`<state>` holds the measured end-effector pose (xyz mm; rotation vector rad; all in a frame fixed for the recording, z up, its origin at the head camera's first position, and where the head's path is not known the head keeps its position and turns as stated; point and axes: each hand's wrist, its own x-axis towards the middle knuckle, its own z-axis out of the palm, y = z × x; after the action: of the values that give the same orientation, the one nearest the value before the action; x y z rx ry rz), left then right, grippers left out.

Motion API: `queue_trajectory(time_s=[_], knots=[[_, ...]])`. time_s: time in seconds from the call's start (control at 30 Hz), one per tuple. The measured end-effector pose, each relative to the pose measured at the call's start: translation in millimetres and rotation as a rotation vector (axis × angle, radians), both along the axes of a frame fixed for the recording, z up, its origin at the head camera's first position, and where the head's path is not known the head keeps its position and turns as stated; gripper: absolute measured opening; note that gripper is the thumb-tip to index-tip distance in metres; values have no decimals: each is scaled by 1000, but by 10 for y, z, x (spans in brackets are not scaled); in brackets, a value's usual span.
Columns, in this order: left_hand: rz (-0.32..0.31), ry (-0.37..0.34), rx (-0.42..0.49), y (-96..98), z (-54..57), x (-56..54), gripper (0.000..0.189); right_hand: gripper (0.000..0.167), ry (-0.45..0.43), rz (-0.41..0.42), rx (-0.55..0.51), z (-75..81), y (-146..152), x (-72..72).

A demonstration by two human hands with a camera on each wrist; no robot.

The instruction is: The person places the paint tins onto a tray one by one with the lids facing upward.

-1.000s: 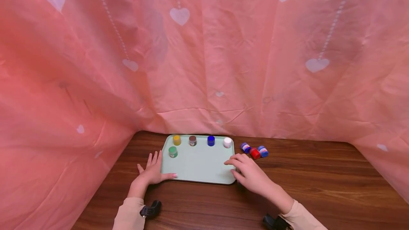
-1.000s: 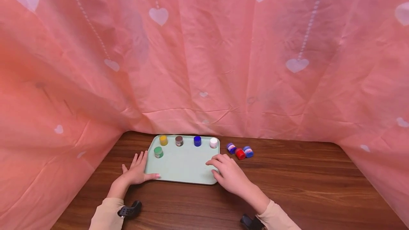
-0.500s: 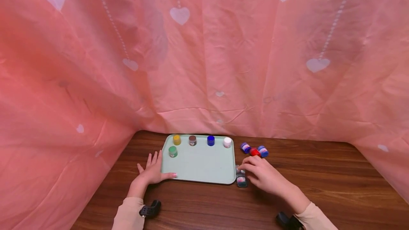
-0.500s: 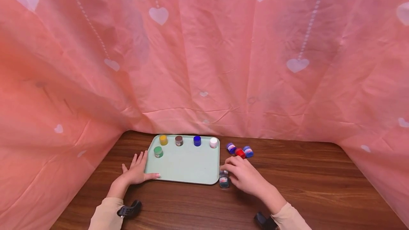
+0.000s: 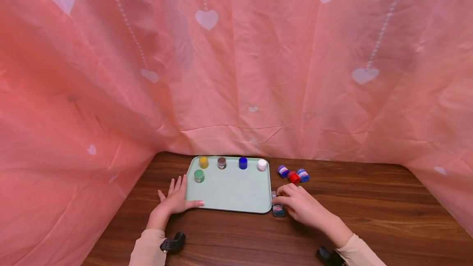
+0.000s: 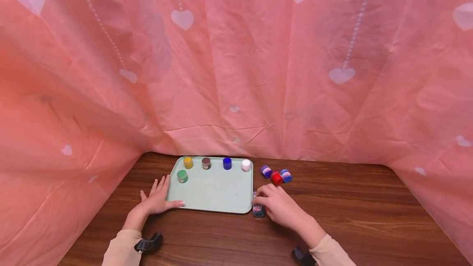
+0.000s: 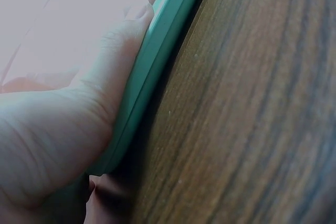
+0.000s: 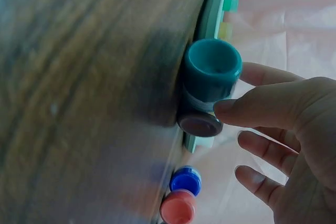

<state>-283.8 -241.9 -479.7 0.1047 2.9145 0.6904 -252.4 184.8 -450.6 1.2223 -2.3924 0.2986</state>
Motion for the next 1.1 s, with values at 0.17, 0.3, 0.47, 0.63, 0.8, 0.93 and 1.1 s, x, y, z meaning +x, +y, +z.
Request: queue_trajectory(time_s=[0.17, 0.3, 0.47, 0.63, 0.8, 0.93, 1.1], knots=[[-4, -5, -2, -5, -8, -5, 129, 36, 2, -29, 21, -31, -15, 14], [1, -6, 1, -4, -6, -7, 130, 35, 37, -63, 17, -43, -15, 12], [2, -8, -5, -5, 0, 0, 129, 36, 44, -86, 29, -46, -4, 10], [0, -5, -3, -5, -4, -4, 129, 41, 46, -103, 63, -38, 9, 8], [1, -11, -7, -6, -12, -16, 129, 45, 51, -117, 87, -35, 23, 4], [2, -5, -8, -7, -30, -29, 129, 43, 45, -109, 84, -19, 25, 13], [7, -1, -2, -9, -36, -19, 129, 38, -2, -103, 83, 6, 22, 28]])
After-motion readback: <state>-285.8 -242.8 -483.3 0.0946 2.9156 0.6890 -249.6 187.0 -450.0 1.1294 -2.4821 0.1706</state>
